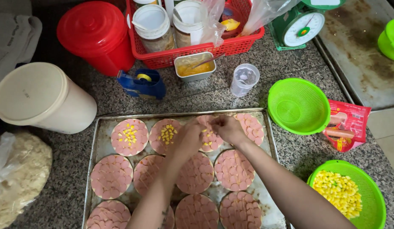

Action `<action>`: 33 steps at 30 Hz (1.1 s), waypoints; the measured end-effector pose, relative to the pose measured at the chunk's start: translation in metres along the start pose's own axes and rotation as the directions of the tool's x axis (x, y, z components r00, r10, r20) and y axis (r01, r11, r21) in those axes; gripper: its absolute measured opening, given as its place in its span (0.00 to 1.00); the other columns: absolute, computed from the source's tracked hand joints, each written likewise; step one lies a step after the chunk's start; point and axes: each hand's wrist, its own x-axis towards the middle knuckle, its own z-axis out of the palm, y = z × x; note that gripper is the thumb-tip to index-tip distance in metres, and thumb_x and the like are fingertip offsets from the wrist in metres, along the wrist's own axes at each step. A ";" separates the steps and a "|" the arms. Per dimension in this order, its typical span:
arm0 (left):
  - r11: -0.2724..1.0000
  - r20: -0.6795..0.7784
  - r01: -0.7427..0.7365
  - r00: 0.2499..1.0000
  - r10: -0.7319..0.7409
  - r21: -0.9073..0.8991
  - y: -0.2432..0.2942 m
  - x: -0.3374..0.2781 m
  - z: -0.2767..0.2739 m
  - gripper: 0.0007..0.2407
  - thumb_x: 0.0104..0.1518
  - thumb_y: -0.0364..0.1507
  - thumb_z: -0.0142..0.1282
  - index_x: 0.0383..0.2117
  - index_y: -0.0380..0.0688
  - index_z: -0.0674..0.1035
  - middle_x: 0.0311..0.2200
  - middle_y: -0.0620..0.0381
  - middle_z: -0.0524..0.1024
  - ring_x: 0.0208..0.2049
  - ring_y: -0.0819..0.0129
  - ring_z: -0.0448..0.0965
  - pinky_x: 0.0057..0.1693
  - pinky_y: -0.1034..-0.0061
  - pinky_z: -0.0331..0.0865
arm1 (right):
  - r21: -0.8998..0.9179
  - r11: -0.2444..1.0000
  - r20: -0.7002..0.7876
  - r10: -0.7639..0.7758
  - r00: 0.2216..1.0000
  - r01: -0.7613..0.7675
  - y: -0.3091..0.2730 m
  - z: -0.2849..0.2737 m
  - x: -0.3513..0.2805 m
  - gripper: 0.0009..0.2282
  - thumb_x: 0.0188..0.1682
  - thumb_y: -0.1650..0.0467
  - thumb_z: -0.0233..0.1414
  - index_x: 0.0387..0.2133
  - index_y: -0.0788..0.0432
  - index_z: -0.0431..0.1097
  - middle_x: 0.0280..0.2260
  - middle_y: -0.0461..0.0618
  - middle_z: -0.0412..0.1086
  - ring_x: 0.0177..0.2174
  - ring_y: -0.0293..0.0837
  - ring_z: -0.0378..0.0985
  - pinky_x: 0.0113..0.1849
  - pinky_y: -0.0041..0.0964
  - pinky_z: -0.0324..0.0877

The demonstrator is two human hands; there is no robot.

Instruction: Applying filling from a piping bag and then sprinkling corn kernels onto round pastry bases.

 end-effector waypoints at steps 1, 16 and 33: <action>0.999 0.004 -0.032 0.999 0.032 0.007 -0.004 0.000 0.004 0.10 0.55 0.24 0.54 0.40 0.40 0.85 0.34 0.38 0.79 0.42 0.38 0.80 0.49 0.51 0.74 | -0.028 1.000 -0.005 0.011 1.000 -0.011 0.004 0.001 0.003 0.12 0.44 0.69 0.55 0.41 0.54 0.80 0.21 0.45 0.79 0.25 0.38 0.83 0.39 0.29 0.74; 0.996 0.101 -0.079 0.992 0.075 0.029 -0.010 0.029 0.015 0.08 0.51 0.26 0.57 0.34 0.41 0.85 0.34 0.43 0.80 0.40 0.40 0.82 0.46 0.52 0.77 | -0.019 0.998 -0.032 0.057 0.998 -0.058 0.003 0.002 -0.002 0.13 0.46 0.66 0.52 0.42 0.49 0.80 0.24 0.45 0.80 0.29 0.40 0.85 0.42 0.34 0.74; 0.999 0.019 0.038 0.999 -0.038 0.006 -0.008 -0.011 0.003 0.05 0.54 0.24 0.54 0.31 0.44 0.83 0.32 0.42 0.78 0.40 0.39 0.82 0.45 0.52 0.76 | -0.063 0.998 -0.080 0.012 0.997 -0.017 -0.013 -0.004 -0.018 0.13 0.48 0.64 0.55 0.45 0.51 0.80 0.23 0.46 0.79 0.33 0.45 0.84 0.43 0.40 0.75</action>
